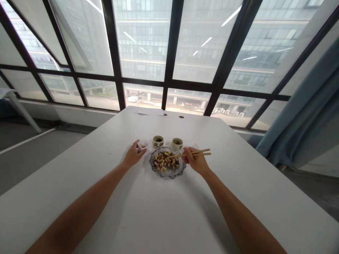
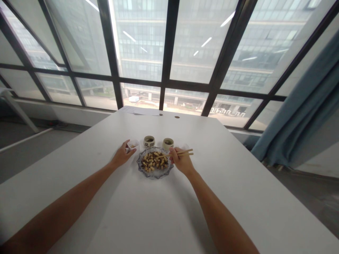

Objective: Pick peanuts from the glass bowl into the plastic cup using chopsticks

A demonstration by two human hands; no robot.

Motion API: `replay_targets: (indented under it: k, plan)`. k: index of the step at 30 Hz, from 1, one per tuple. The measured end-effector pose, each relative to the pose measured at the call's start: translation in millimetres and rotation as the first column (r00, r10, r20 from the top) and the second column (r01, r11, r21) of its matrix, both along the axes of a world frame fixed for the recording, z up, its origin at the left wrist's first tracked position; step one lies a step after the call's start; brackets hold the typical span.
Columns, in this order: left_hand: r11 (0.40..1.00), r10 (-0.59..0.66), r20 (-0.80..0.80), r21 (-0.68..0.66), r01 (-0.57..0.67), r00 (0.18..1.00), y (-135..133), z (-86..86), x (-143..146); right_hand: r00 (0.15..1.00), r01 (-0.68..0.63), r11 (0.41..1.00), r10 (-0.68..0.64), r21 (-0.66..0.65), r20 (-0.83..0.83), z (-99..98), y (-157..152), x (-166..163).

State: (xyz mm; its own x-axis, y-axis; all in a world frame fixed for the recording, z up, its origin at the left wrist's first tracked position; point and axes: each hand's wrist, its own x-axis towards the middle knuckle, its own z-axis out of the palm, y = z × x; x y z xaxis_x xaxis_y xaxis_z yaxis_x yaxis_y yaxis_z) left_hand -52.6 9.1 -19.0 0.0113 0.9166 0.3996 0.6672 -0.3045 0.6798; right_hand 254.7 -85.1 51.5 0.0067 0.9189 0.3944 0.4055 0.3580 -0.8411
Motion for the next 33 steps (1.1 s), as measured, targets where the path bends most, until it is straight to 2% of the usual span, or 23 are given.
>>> replay_targets:
  k: [8,18,25,28,33]
  plan:
    - [1.0,0.007,0.012,-0.002,-0.007,1.0,0.8,-1.5,-0.7,0.998,0.028,0.999,-0.029,-0.025,-0.06,4.9,-1.6,2.3]
    - [1.0,-0.01,0.015,0.003,0.01,1.0,-0.5,0.0,-1.7,0.999,0.026,0.999,-0.025,-0.04,0.024,10.8,-5.1,0.4]
    - [1.0,0.006,0.006,0.005,-0.006,1.0,1.1,-2.5,-0.9,1.0,0.001,1.0,0.0,-0.03,0.023,10.5,-5.6,0.7]
    - [1.0,0.008,0.006,0.026,-0.008,1.0,2.5,-4.4,-1.1,0.998,0.03,0.999,-0.031,-0.03,-0.046,10.1,-4.1,0.9]
    - [0.989,-0.01,0.014,0.146,0.008,1.0,1.1,-3.1,-2.6,0.949,0.105,0.993,-0.118,-0.061,-0.292,8.2,4.5,5.4]
